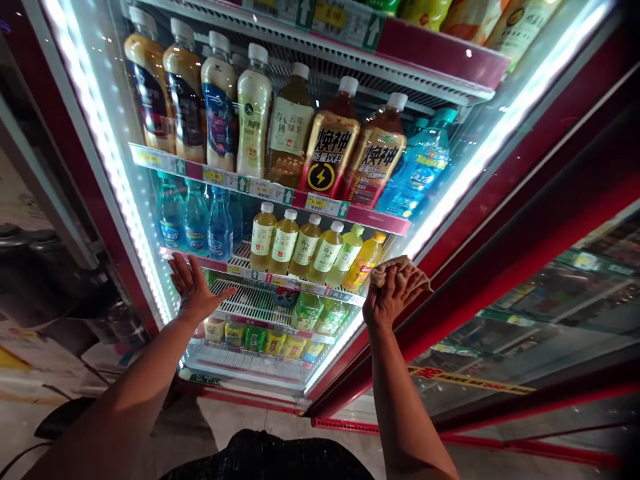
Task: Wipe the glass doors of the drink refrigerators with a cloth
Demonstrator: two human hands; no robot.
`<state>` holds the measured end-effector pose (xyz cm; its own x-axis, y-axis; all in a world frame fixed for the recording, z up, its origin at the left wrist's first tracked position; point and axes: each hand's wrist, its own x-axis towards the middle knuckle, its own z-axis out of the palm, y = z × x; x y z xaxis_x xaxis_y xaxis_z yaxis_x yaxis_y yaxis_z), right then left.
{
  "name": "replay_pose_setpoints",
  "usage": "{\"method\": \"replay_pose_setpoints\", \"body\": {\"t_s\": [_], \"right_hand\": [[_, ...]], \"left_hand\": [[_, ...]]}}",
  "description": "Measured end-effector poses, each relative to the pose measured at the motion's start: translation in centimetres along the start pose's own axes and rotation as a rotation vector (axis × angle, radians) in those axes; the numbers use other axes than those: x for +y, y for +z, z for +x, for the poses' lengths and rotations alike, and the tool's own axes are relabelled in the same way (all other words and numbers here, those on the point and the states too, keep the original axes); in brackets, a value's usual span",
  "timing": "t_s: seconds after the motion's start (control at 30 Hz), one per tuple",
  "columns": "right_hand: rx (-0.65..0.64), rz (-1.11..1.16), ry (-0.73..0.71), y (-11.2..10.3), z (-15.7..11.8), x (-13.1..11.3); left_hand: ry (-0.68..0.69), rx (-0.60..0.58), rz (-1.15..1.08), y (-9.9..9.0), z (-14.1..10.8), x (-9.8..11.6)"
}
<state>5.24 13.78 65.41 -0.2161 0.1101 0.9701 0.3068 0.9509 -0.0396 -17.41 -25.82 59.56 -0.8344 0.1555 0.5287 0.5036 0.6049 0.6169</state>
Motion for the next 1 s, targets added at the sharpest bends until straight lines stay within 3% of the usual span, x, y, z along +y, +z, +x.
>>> {"method": "replay_pose_setpoints", "body": {"t_s": [0.1, 0.2, 0.33, 0.47, 0.57, 0.73, 0.87, 1.0], "right_hand": [[-0.098, 0.014, -0.128, -0.2, -1.8, 0.9], [-0.045, 0.004, -0.02, -0.3, -2.5, 1.3], [0.051, 0.04, 0.128, 0.7, -1.1, -2.0], [-0.054, 0.102, 0.004, 1.4, -1.2, -5.7], [-0.107, 0.061, -0.057, 1.2, -1.6, -5.9], [0.045, -0.029, 0.114, 1.7, 0.4, -7.3], [0.008, 0.068, -0.022, 2.8, 0.3, -10.4], [-0.028, 0.024, -0.083, 2.6, -0.6, -10.3]], "left_hand": [[-0.013, 0.011, 0.01, 0.3, 0.0, -0.2], [-0.01, 0.014, 0.024, 0.6, 0.0, -0.5], [0.019, 0.013, 0.045, 1.0, -0.2, -0.9], [0.033, 0.017, 0.055, 1.3, -0.3, -1.3], [0.055, 0.035, 0.064, 1.4, -0.4, -1.5], [0.072, 0.044, 0.083, 1.7, -0.6, -1.9], [0.071, 0.041, 0.091, 1.8, -0.6, -2.0], [0.069, 0.042, 0.113, 1.8, -0.7, -2.0]]}}
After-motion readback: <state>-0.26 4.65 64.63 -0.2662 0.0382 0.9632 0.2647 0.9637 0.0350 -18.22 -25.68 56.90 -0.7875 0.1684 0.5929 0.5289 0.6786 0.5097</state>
